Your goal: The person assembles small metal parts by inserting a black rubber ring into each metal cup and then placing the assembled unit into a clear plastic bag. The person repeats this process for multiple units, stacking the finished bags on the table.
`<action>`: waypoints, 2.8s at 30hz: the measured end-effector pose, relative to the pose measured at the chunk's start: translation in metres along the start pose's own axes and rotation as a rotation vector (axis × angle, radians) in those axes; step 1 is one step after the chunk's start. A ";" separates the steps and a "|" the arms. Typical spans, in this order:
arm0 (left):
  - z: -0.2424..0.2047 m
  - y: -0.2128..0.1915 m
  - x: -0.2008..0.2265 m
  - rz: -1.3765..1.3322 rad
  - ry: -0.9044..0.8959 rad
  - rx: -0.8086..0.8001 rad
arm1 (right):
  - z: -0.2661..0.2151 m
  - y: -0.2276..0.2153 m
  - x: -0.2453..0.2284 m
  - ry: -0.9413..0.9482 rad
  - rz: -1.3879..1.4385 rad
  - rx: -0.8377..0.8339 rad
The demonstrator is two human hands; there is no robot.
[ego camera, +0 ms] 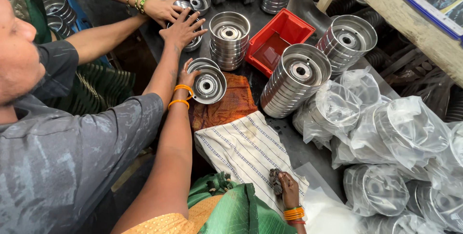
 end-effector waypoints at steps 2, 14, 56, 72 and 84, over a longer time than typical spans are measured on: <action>0.000 -0.005 -0.007 0.135 -0.077 0.046 | 0.002 0.000 0.001 0.023 0.006 -0.001; -0.107 0.058 0.092 0.495 0.362 0.097 | 0.004 0.001 -0.006 0.006 -0.014 0.009; -0.209 0.126 0.128 0.867 0.479 -0.506 | -0.015 0.007 -0.034 0.034 -0.071 -0.028; -0.245 0.155 0.111 0.947 0.691 -0.610 | -0.018 0.013 -0.039 0.010 -0.052 -0.011; -0.203 0.108 0.060 0.627 0.104 -0.295 | -0.019 0.014 -0.047 0.009 -0.086 -0.014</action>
Point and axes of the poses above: each hand's wrist, its own z-axis towards the middle knuckle, its own y-axis out of the palm, x = y × z, the point moved 9 cm from there along z, towards the middle knuckle, and after that the axes turned 11 degrees about -z, right-handed, at the moved point
